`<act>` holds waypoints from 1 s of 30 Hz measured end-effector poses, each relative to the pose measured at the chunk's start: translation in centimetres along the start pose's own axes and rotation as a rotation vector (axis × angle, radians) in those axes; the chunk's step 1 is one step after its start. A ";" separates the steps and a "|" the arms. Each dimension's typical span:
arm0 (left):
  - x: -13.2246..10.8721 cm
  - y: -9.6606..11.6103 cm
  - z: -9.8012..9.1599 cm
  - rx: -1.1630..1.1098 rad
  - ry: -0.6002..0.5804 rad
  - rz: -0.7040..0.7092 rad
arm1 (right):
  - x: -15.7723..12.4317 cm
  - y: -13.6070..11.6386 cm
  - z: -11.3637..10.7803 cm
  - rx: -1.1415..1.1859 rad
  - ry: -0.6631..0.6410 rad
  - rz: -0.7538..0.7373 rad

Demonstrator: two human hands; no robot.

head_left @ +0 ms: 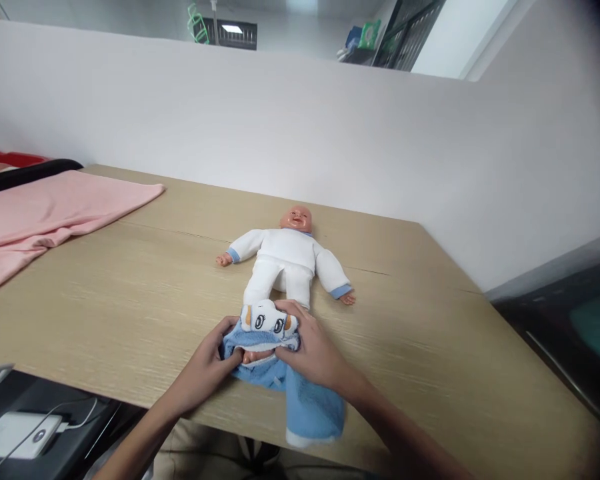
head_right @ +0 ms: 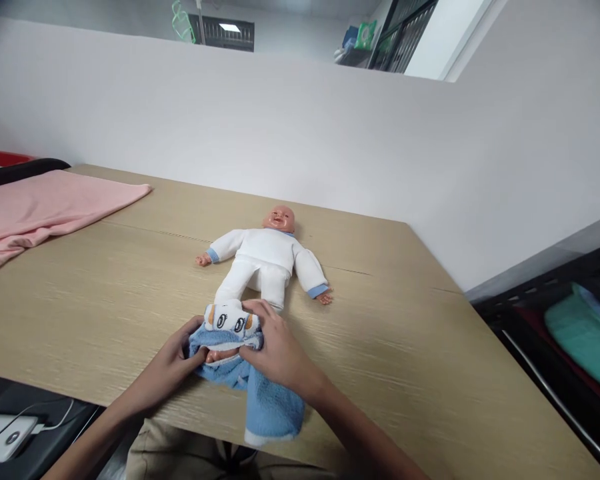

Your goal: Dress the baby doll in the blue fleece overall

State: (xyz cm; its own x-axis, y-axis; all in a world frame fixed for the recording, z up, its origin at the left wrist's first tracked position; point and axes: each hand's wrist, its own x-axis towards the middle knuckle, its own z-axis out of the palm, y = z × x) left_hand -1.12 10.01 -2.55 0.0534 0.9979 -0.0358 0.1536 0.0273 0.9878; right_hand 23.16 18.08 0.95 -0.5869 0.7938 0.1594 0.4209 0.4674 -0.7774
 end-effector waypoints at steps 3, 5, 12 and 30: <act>0.3 -0.2 0.1 0.005 -0.004 0.006 | 0.3 0.5 0.1 0.065 -0.004 0.018; 0.5 -0.4 0.0 0.002 -0.017 0.026 | 0.3 0.8 0.3 0.071 0.024 0.040; 1.5 -1.5 -0.1 0.022 0.055 0.162 | 0.7 1.6 0.9 0.124 0.095 0.014; 7.6 -0.2 -5.9 0.140 -0.206 0.160 | 0.6 3.7 -2.9 -0.187 0.027 -0.266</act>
State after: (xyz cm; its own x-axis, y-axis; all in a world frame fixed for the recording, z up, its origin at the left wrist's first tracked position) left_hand -6.60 17.91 -2.12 0.2848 0.9557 0.0749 0.2609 -0.1524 0.9533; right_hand 26.35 21.38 -0.10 -0.6758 0.6434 0.3596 0.3770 0.7210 -0.5814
